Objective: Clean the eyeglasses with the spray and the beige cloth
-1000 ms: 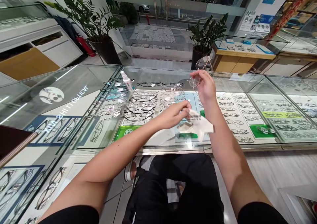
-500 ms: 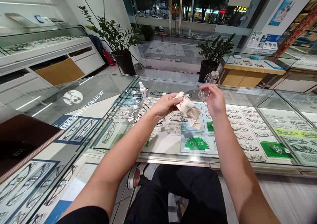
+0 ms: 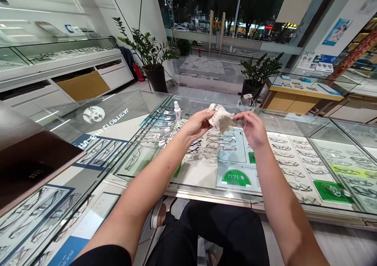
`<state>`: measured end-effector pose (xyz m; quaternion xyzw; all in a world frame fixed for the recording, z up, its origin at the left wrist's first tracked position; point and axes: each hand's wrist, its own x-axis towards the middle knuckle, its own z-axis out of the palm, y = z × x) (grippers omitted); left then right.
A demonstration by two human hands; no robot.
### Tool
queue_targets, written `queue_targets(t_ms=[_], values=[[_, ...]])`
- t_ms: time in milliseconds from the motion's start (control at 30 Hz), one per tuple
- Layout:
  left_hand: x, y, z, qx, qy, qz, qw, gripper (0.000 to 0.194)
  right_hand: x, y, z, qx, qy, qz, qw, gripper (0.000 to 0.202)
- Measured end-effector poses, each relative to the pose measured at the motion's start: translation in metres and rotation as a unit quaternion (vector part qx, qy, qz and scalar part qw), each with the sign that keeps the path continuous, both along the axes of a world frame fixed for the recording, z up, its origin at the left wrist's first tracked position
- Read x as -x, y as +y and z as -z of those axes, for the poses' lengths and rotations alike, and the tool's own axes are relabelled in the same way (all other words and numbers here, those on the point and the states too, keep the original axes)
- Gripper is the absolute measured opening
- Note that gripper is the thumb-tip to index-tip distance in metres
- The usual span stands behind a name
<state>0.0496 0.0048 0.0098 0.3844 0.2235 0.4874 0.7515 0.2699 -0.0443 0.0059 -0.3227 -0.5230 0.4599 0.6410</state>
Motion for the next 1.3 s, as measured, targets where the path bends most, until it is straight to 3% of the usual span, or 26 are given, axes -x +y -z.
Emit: queue_targets(t_ms=[300, 667, 1000, 1133, 1300], values=[[-0.002, 0.0, 0.004, 0.019, 0.012, -0.012, 1.0, 0.027, 0.002, -0.007, -0.005, 0.006, 0.003, -0.037, 0.999, 0.014], [0.003, -0.006, -0.006, -0.056, 0.066, -0.041, 0.995, 0.048, 0.018, -0.011, 0.0, 0.037, -0.058, -0.131, 0.989, 0.015], [0.001, -0.004, 0.0, -0.069, 0.066, -0.06, 0.994, 0.045, 0.025, -0.01, 0.005, 0.034, -0.102, -0.118, 0.987, 0.019], [0.001, -0.005, -0.004, -0.063, 0.043, -0.033, 0.997, 0.047, 0.026, -0.009, 0.006, 0.04, -0.103, -0.102, 0.989, 0.019], [0.0, -0.003, -0.005, -0.036, 0.001, -0.017, 0.999, 0.028, 0.027, -0.008, 0.007, 0.048, -0.082, -0.092, 0.991, 0.02]])
